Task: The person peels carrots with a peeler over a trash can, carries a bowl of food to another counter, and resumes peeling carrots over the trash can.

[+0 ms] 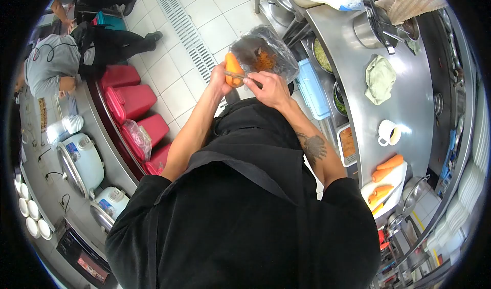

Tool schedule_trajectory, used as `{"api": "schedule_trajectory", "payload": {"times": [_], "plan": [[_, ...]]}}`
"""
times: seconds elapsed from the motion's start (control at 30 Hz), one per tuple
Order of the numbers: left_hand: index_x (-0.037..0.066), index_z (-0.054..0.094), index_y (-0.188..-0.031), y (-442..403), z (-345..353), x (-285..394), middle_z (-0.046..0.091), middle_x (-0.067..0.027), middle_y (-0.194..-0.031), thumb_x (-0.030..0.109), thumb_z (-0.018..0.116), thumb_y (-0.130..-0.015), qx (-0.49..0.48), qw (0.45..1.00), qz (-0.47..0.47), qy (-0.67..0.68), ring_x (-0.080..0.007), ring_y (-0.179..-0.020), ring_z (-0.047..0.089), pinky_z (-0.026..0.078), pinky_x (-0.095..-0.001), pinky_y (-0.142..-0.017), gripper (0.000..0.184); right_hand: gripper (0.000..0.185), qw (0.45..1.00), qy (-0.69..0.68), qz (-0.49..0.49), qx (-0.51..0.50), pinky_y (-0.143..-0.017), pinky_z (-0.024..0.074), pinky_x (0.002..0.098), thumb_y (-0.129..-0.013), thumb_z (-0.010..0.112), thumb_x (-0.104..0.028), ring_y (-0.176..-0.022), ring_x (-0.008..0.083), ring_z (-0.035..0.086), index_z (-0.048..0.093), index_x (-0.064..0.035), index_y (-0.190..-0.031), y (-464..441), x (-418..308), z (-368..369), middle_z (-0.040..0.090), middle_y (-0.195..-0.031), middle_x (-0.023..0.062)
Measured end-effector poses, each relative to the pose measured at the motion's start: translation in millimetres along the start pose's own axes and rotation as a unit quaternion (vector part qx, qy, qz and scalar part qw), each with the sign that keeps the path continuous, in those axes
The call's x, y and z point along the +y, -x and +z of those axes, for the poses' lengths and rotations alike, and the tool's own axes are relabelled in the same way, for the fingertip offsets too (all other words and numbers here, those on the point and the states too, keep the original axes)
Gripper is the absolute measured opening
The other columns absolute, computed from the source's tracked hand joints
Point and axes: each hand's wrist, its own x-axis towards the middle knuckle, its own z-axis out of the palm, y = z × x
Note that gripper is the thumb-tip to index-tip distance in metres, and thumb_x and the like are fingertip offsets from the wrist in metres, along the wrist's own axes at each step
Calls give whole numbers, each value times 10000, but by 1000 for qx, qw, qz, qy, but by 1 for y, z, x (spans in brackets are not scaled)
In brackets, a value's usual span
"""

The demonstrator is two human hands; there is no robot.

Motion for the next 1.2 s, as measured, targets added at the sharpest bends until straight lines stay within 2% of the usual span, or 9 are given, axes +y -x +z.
{"api": "schedule_trajectory", "payload": {"times": [0.27, 0.47, 0.57, 0.63, 0.67, 0.8, 0.97, 1.03, 1.2], "plan": [[19, 486, -1132, 2, 0, -4, 593, -141, -952, 335, 284, -1040, -2, 1000, 1, -13, -265, -843, 610, 539, -441, -757, 386, 332, 1000, -9, 2, -12, -766, 525, 389, -897, 623, -362, -868, 340, 667, 717, -51, -965, 2, 8, -1, 704, -918, 140], [14, 494, -1122, 28, 2, -7, 599, -128, -906, 369, 303, -1041, -19, 995, 1, -102, -246, -739, 612, 546, -397, -655, 411, 368, 982, -113, 110, -101, -772, 519, 356, -914, 610, -368, -874, 294, 691, 702, -22, -998, -12, 24, 9, 705, -902, 168], [18, 506, -1105, 30, -8, -15, 603, -117, -866, 389, 312, -1039, -48, 992, -37, -111, -236, -693, 614, 539, -373, -608, 424, 344, 989, -137, 49, -6, -647, 483, 334, -935, 595, -345, -681, 172, 629, 699, -17, -958, -29, 61, 35, 680, -745, 118], [23, 515, -1091, 32, -12, -18, 606, -113, -841, 401, 316, -1038, -77, 989, -60, -109, -227, -685, 621, 535, -364, -596, 430, 370, 973, -141, 161, -84, -556, 427, 317, -944, 577, -366, -564, 131, 522, 691, -20, -877, -44, 77, 38, 577, -602, 51], [23, 515, -1091, 33, -12, -19, 606, -113, -841, 401, 316, -1038, -77, 989, -62, -110, -227, -685, 621, 535, -364, -596, 430, 397, 979, -127, 146, -63, -525, 398, 297, -947, 571, -380, -533, 107, 493, 672, -20, -812, -49, 97, 51, 502, -548, 14], [26, 495, -1134, 40, -6, -10, 605, -134, -870, 410, 320, -1037, -105, 985, -60, -123, -242, -699, 627, 551, -394, -636, 433, 445, 941, -127, 303, -75, -729, 489, 397, -896, 575, -484, -757, 266, 661, 715, -63, -919, -57, 125, 65, 673, -757, 147], [7, 477, -1176, 10, -11, -7, 609, -155, -958, 359, 321, -1041, -48, 997, -20, -59, -274, -767, 636, 558, -435, -723, 408, 390, 979, -73, 187, -12, -714, 505, 396, -911, 580, -439, -787, 340, 664, 711, -72, -928, -37, 63, 35, 684, -790, 156], [-5, 470, -1186, -9, -16, -9, 602, -170, -1015, 352, 319, -1040, -17, 1000, 15, -15, -288, -843, 635, 550, -468, -761, 414, 357, 996, -57, 72, 12, -731, 516, 402, -910, 597, -407, -825, 353, 667, 708, -71, -958, -21, 38, 25, 690, -829, 160], [1, 453, -1202, -13, 2, -6, 585, -183, -1055, 390, 295, -1039, 21, 1000, 4, -14, -315, -903, 625, 540, -511, -787, 451, 334, 999, 3, 32, -7, -784, 527, 377, -913, 622, -330, -906, 335, 675, 698, -15, -995, -7, 16, 4, 695, -965, 179]]}}
